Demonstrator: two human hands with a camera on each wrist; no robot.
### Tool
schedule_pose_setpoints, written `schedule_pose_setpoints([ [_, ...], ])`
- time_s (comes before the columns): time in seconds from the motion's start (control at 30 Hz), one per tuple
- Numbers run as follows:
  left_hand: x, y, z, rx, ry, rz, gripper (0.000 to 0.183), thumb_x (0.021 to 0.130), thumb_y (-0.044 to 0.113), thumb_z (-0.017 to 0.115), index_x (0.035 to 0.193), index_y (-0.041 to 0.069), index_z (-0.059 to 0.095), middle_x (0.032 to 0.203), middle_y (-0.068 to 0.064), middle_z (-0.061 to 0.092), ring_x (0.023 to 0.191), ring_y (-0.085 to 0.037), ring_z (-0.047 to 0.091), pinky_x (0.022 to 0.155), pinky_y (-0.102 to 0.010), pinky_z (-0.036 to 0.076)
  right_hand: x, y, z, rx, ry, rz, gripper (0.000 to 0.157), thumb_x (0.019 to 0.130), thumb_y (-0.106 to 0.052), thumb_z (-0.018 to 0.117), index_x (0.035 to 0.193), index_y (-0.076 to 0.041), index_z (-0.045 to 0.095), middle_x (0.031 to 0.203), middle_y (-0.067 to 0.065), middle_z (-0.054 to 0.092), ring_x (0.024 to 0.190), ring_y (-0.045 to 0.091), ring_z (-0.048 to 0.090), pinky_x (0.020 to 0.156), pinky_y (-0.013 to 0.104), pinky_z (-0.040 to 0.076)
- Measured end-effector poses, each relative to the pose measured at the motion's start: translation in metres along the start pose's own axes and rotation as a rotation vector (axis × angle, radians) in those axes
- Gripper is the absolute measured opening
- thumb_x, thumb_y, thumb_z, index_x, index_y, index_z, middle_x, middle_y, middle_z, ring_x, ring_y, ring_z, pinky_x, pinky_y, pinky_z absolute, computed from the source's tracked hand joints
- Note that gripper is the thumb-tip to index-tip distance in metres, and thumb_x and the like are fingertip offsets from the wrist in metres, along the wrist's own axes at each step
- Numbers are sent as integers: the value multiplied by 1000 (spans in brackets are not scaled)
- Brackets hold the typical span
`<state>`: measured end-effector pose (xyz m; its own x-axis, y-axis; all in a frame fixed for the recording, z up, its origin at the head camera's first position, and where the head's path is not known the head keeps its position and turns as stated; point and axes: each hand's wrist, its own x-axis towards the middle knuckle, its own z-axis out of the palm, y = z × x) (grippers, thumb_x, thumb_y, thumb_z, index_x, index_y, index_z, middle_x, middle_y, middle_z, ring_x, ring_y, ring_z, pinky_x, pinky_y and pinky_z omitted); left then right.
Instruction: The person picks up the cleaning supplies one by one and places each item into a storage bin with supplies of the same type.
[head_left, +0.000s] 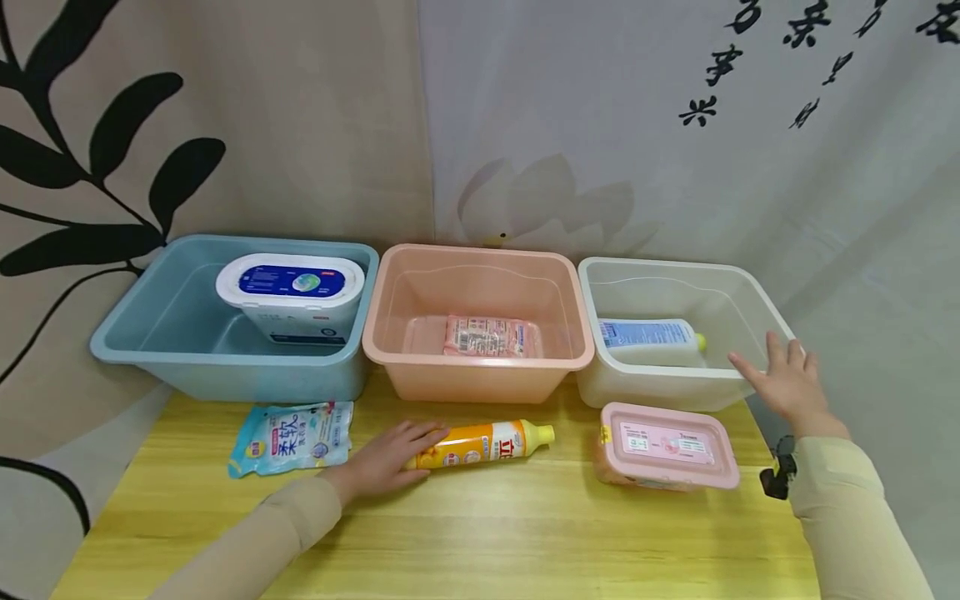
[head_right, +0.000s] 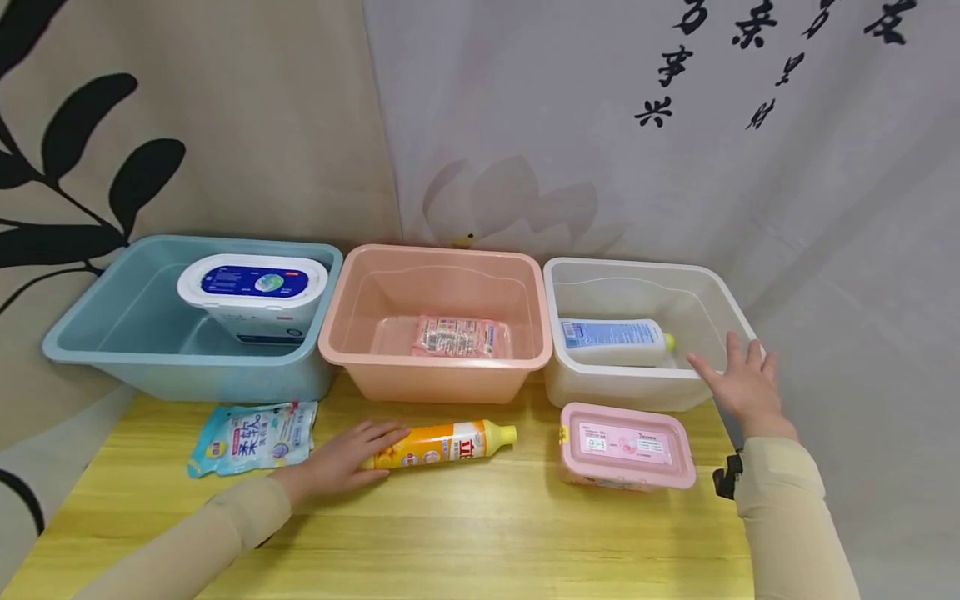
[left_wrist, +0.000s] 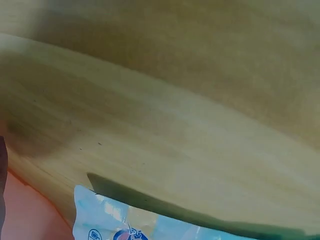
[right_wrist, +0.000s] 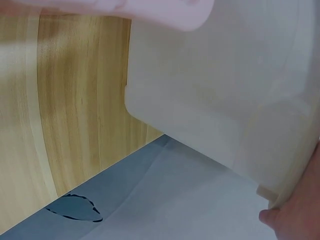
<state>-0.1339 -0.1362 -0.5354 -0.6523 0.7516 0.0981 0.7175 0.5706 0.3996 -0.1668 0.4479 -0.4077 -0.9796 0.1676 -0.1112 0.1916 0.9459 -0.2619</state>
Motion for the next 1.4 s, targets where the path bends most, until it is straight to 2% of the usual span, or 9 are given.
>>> schedule_pose_setpoints([
  [0.1, -3, 5, -4, -38, 21, -22, 65, 88, 29, 63, 145, 17, 35, 144, -8, 44, 124, -26, 46, 103, -49, 39, 0, -1, 0, 3, 1, -6, 90, 93, -61, 28, 147, 0, -10, 144, 42, -11, 128, 66, -9, 91, 80, 13],
  [0.27, -3, 18, -20, -102, 64, -70, 66, 87, 27, 65, 145, 21, 35, 144, -7, 44, 123, -26, 48, 99, -47, 43, -1, -1, 0, -2, 7, -11, 90, 94, -61, 28, 147, 1, -9, 144, 43, -10, 127, 66, -8, 91, 80, 14],
  [0.33, -1, 23, -27, -107, 91, -59, 66, 86, 26, 67, 145, 22, 36, 143, -6, 44, 120, -25, 49, 96, -45, 46, -1, -1, 0, -4, 10, -10, 90, 94, -61, 28, 147, 1, -9, 144, 43, -10, 127, 66, -8, 91, 80, 14],
  [0.47, 5, 31, -41, -84, 164, 22, 66, 84, 24, 70, 142, 17, 41, 140, -7, 48, 117, -23, 50, 94, -41, 49, 0, -1, 1, 5, 6, 1, 90, 93, -62, 28, 147, 0, -11, 144, 42, -12, 128, 65, -11, 91, 80, 14],
  [0.57, 9, 37, -52, -68, 204, 75, 61, 86, 32, 66, 140, 14, 44, 139, -8, 50, 117, -24, 51, 95, -42, 48, 0, 0, 1, 16, 2, 10, 91, 92, -63, 29, 147, -2, -12, 145, 40, -15, 129, 64, -13, 90, 80, 14],
  [0.7, 15, 45, -67, -58, 220, 94, 60, 88, 36, 64, 140, 13, 45, 138, -8, 50, 120, -26, 50, 97, -45, 46, 1, 0, 1, 16, 0, 12, 91, 92, -63, 29, 147, -2, -12, 145, 40, -14, 129, 64, -12, 90, 80, 14],
  [0.9, 21, 51, -83, -43, 270, 108, 62, 82, 29, 71, 137, 12, 48, 136, -10, 52, 117, -28, 53, 93, -44, 49, 1, -1, 0, 14, -7, 10, 91, 92, -63, 29, 147, -2, -12, 145, 40, -14, 129, 64, -13, 90, 80, 14],
  [1.17, 29, 60, -93, -125, 292, 68, 63, 78, 21, 76, 135, 11, 50, 135, -10, 53, 116, -26, 53, 90, -37, 52, -1, -4, 0, 10, -3, 13, 91, 93, -63, 28, 147, -2, -12, 145, 41, -13, 129, 64, -12, 90, 80, 13],
  [1.4, 37, 68, -97, -357, 300, -50, 61, 79, 14, 75, 135, 11, 51, 139, -9, 48, 120, -27, 51, 90, -35, 52, -2, -5, 1, 7, 7, 26, 91, 92, -63, 28, 147, -1, -11, 145, 40, -12, 130, 63, -11, 90, 80, 14],
])
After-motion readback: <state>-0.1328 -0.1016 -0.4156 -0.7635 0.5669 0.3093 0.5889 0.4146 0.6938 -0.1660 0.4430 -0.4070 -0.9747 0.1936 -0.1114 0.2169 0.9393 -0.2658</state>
